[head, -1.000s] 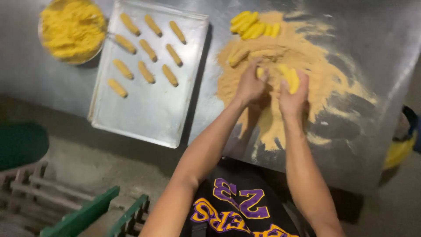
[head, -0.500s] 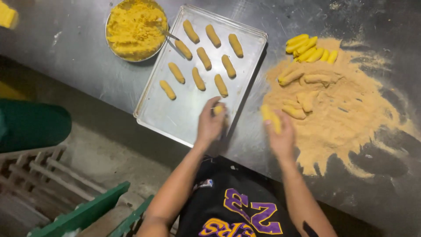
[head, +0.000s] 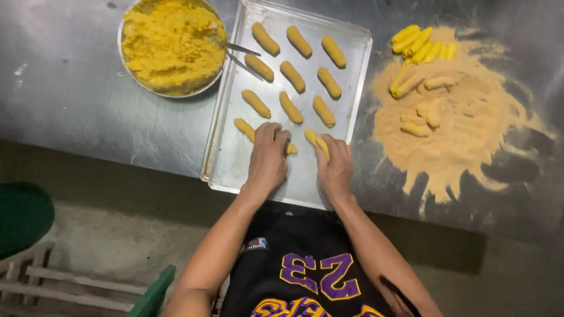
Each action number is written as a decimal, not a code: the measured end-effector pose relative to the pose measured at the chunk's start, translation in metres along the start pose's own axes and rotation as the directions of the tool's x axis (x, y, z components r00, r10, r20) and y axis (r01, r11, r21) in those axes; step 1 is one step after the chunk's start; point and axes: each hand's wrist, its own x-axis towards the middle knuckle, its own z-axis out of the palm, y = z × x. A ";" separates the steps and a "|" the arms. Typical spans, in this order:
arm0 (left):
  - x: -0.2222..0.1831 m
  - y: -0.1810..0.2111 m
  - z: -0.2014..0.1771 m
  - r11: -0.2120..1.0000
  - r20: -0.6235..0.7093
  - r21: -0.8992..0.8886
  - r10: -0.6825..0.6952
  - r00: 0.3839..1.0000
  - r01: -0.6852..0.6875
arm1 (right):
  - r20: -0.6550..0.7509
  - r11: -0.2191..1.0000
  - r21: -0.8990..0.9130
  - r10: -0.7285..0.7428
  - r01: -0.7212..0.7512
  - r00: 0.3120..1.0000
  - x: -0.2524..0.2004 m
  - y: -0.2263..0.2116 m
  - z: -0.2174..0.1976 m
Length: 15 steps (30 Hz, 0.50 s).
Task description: The person is coating small pieces of dough in breadcrumbs and arranging them on a baking tray in a bakery.
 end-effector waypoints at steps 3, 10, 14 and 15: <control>0.000 -0.002 -0.004 0.986 0.082 0.061 0.147 0.986 -0.153 | 0.005 0.999 -0.010 0.047 -0.047 0.999 -0.002 -0.001 -0.004; 0.007 -0.008 -0.018 0.977 0.082 0.075 0.195 0.977 -0.201 | -0.014 0.982 0.045 0.186 -0.186 0.982 -0.006 -0.026 -0.024; -0.007 0.001 -0.067 0.991 -0.032 -0.068 0.117 0.993 -0.119 | 0.123 0.991 0.128 -0.054 0.039 0.991 -0.019 -0.060 -0.007; -0.017 -0.007 -0.076 0.992 -0.035 -0.055 0.109 0.993 -0.111 | 0.129 0.989 0.142 -0.060 0.041 0.990 -0.023 -0.069 0.008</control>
